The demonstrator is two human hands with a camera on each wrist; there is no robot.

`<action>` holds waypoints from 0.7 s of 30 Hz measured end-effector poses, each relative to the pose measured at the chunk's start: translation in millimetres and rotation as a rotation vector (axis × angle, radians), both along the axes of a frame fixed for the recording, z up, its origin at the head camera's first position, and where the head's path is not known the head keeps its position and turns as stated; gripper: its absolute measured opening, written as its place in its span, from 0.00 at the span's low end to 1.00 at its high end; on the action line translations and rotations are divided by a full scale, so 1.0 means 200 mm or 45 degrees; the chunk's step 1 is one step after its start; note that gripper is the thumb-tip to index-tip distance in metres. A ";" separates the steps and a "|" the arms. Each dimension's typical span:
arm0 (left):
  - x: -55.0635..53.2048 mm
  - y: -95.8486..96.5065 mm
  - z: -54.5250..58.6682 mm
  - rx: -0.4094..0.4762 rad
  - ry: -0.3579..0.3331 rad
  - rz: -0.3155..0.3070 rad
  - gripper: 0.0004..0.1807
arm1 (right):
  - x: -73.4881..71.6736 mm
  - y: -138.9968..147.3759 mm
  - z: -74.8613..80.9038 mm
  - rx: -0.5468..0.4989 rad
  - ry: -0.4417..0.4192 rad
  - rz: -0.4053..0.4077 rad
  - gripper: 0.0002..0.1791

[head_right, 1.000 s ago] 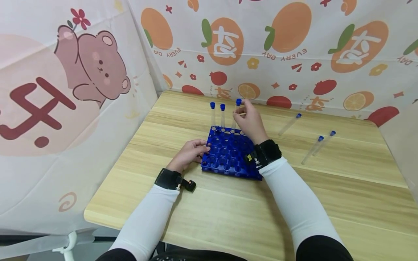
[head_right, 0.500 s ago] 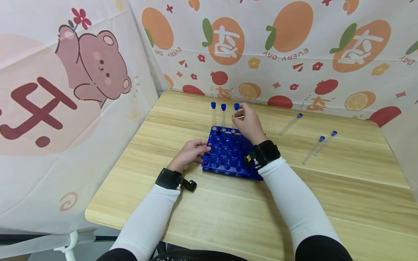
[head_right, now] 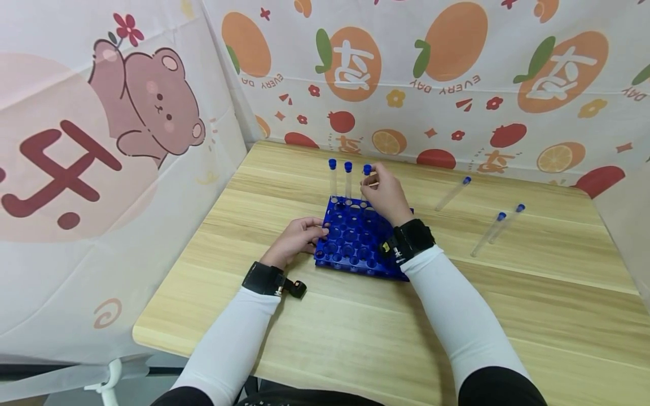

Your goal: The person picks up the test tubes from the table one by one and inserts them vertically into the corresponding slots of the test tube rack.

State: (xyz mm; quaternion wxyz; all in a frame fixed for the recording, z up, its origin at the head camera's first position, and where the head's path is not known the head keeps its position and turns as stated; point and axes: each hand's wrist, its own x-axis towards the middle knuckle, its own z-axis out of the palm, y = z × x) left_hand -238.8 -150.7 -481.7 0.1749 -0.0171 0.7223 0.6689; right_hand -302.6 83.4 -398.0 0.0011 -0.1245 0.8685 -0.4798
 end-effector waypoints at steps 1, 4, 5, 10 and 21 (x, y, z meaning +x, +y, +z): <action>0.00 0.00 0.00 -0.001 0.000 0.000 0.15 | 0.00 0.00 0.00 0.001 -0.001 0.001 0.16; 0.00 0.00 0.00 0.000 0.002 -0.002 0.15 | 0.00 0.00 0.00 0.005 -0.005 0.005 0.16; -0.01 0.00 0.00 0.000 0.002 -0.002 0.15 | 0.00 0.00 0.00 0.008 -0.006 0.005 0.16; -0.01 0.00 0.00 -0.001 -0.002 0.002 0.15 | 0.00 0.00 0.00 0.009 -0.012 0.001 0.17; -0.01 0.00 -0.01 -0.007 0.000 0.002 0.15 | 0.00 -0.01 0.01 0.010 -0.016 -0.003 0.18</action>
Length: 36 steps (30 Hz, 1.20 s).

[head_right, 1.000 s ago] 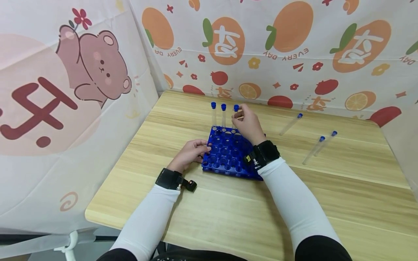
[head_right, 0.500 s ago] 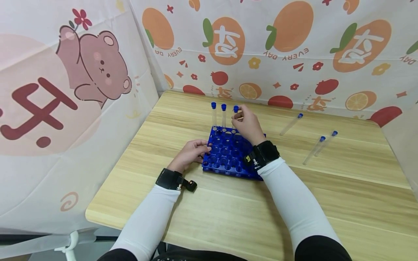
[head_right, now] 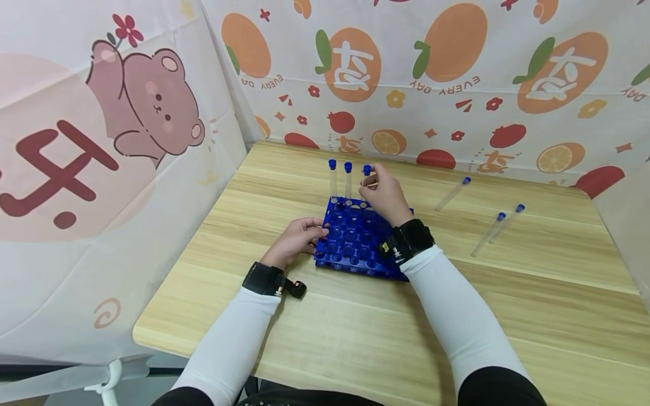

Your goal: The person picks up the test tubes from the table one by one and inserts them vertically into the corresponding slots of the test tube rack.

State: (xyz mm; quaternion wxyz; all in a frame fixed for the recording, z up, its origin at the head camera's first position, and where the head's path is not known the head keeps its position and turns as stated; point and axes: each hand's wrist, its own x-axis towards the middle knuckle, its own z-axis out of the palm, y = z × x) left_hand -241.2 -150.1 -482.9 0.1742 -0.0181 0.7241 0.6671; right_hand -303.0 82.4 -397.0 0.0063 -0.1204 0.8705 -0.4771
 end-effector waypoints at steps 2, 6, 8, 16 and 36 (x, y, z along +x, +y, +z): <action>0.00 0.00 0.00 -0.001 0.000 -0.001 0.15 | 0.00 0.00 0.00 0.003 -0.003 -0.001 0.19; 0.00 0.00 0.00 0.002 -0.004 -0.002 0.15 | 0.00 0.01 -0.01 0.000 -0.007 0.000 0.19; 0.00 0.01 0.00 0.006 -0.010 -0.001 0.15 | 0.01 0.01 -0.01 -0.002 -0.011 0.002 0.19; 0.02 0.01 0.02 0.025 -0.027 0.002 0.16 | 0.02 0.01 0.00 -0.007 -0.029 0.008 0.22; 0.00 0.00 0.02 0.025 -0.014 -0.006 0.16 | 0.06 0.10 0.06 -0.041 -0.003 -0.039 0.34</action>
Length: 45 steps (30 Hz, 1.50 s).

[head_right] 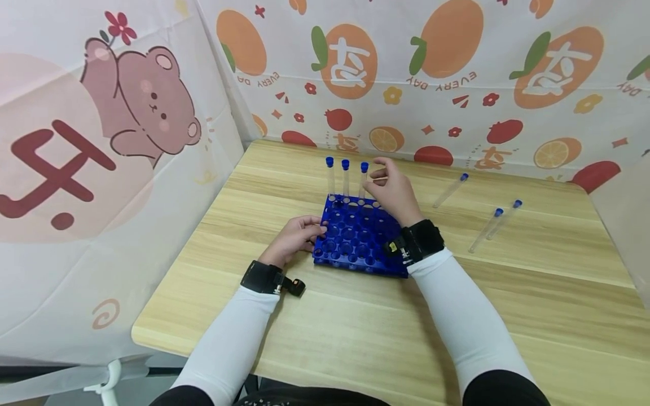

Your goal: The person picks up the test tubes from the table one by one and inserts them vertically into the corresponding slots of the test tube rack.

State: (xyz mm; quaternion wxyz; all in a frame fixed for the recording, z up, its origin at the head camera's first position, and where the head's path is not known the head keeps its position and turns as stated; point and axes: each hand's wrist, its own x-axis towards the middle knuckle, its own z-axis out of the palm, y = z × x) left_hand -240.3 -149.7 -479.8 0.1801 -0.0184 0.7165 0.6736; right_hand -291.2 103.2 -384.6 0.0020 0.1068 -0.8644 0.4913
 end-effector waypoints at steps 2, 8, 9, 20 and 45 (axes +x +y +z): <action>0.00 0.00 0.00 0.002 -0.002 0.003 0.16 | 0.01 0.02 0.01 -0.007 -0.001 -0.011 0.34; 0.00 0.00 0.00 0.017 -0.009 0.005 0.16 | 0.04 0.11 0.02 0.000 -0.005 -0.047 0.36; 0.00 0.00 -0.01 0.017 -0.010 0.003 0.16 | 0.05 0.14 0.02 0.010 -0.004 -0.056 0.36; -0.02 0.00 -0.01 0.019 0.003 -0.011 0.16 | 0.12 0.51 -0.02 0.115 0.041 -0.304 0.34; -0.01 0.00 -0.01 -0.006 -0.010 -0.001 0.16 | 0.25 1.08 -0.37 0.476 -0.325 -0.310 0.36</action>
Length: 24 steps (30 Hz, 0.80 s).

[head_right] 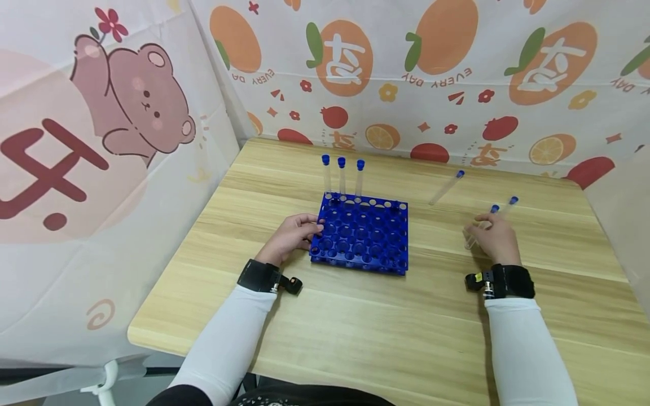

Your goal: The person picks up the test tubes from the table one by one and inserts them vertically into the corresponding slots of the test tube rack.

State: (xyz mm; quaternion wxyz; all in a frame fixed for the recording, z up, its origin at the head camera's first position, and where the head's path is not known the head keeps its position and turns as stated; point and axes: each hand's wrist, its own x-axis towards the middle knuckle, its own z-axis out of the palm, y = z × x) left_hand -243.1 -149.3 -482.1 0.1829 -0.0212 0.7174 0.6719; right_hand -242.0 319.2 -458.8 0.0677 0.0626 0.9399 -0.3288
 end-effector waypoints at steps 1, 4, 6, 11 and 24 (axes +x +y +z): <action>0.00 0.00 0.00 -0.001 -0.001 0.000 0.16 | 0.00 0.00 0.00 0.005 0.008 0.002 0.35; 0.00 0.00 0.00 -0.003 -0.002 0.002 0.16 | 0.00 0.00 -0.01 0.016 0.022 0.005 0.34; 0.00 0.00 0.00 -0.004 -0.004 0.003 0.16 | 0.01 -0.01 -0.01 0.026 0.033 0.008 0.33; 0.00 0.00 0.00 -0.005 -0.006 0.005 0.17 | 0.01 -0.01 -0.01 0.053 0.063 0.005 0.29; 0.00 0.00 0.00 -0.012 -0.006 0.006 0.16 | 0.03 -0.03 -0.01 0.077 0.017 -0.002 0.32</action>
